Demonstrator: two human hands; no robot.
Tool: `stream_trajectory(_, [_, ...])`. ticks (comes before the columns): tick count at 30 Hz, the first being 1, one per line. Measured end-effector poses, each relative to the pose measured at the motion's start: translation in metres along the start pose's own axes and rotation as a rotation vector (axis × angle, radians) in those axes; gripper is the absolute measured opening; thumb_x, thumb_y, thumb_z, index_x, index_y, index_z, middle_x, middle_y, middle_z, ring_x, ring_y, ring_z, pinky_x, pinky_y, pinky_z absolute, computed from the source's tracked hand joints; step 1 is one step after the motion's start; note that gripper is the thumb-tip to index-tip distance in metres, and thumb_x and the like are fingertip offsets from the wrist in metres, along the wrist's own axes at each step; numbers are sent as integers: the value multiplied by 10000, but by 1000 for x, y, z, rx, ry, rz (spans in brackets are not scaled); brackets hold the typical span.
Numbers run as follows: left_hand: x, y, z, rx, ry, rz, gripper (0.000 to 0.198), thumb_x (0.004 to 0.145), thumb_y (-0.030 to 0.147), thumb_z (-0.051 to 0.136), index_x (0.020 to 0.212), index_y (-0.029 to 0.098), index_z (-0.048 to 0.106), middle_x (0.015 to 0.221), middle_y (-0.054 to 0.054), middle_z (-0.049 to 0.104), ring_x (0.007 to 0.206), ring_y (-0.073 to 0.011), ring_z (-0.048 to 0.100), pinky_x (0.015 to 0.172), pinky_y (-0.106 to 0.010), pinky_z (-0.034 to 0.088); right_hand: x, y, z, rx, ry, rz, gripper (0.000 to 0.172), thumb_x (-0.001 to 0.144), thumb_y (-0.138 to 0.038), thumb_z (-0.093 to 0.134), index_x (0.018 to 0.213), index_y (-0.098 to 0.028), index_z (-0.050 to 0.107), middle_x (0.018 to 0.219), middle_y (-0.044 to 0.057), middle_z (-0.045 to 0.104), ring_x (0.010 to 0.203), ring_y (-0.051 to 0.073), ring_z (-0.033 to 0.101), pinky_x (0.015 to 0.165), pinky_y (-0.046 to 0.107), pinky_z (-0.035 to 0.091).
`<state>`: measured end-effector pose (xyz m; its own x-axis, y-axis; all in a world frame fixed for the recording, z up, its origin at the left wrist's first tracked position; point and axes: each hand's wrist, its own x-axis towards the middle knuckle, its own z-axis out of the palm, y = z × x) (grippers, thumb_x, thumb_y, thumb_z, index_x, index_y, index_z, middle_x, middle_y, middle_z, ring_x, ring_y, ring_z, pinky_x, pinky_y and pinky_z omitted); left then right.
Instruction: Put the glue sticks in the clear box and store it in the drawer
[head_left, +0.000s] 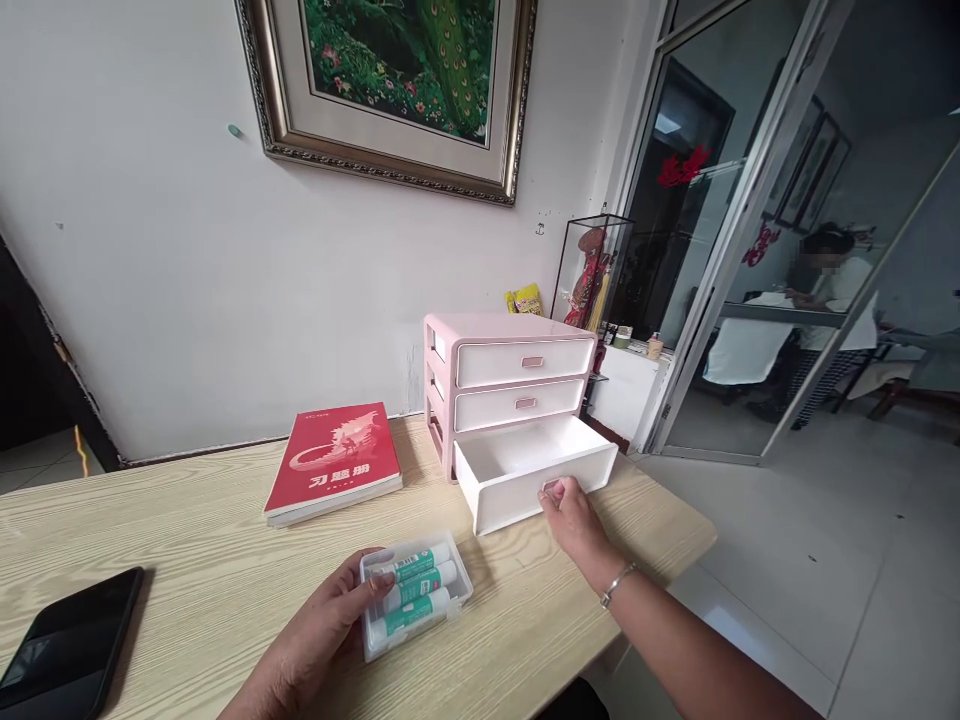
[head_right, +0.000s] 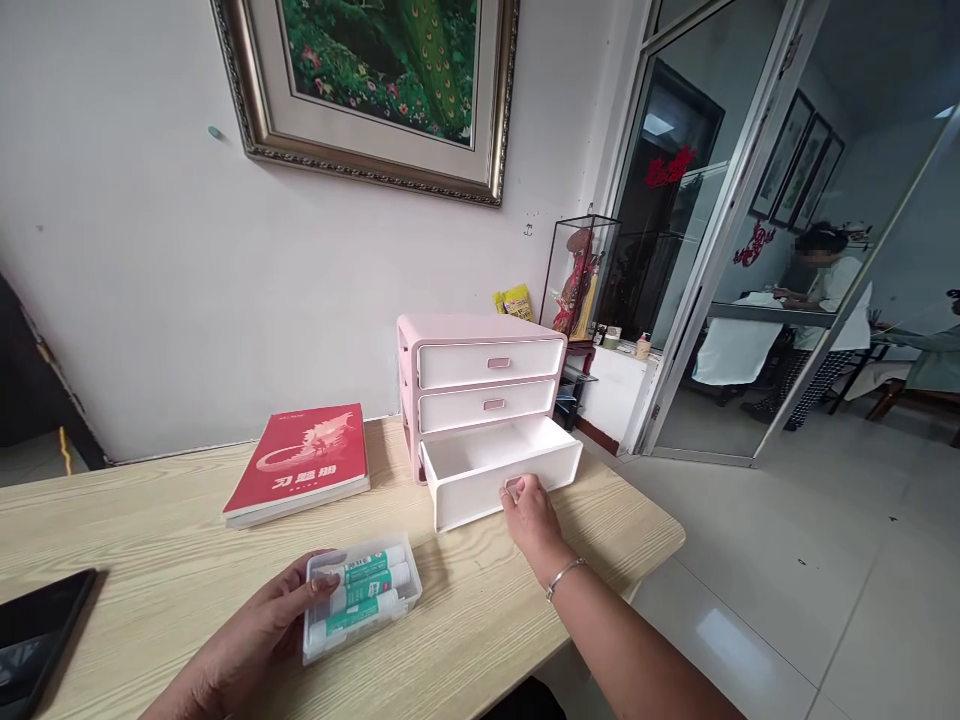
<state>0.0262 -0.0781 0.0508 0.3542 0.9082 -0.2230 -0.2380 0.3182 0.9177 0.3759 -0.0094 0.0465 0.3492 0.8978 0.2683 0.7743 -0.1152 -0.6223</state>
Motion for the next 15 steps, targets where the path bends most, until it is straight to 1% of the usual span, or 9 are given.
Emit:
stream_trajectory(6, [3,-3,-8,-85,0,-12,486,737,411,778,1132,189,602,1143,-117,713,1079,-299,678,919,-401,531,34,-24,17,7,-9,-21,149,880,-352,575,909,-219,515,960,100,652,1005,252,613,845,311,455])
stream_trajectory(12, [4,-3,-7,-201,-12,-36,462,771,309,787,1173,177,603,1131,-121,720,1091,-300,676,966,-430,514,61,-37,38,22,-24,-4,153,880,-334,565,918,-187,578,927,106,673,1003,241,625,812,289,454])
stream_trajectory(15, [4,-2,-7,-242,-19,-53,433,797,269,772,1184,175,602,1138,-125,720,1108,-299,670,981,-441,508,71,-40,45,36,-32,-1,158,856,-310,586,936,-175,605,947,115,689,988,239,637,798,282,455])
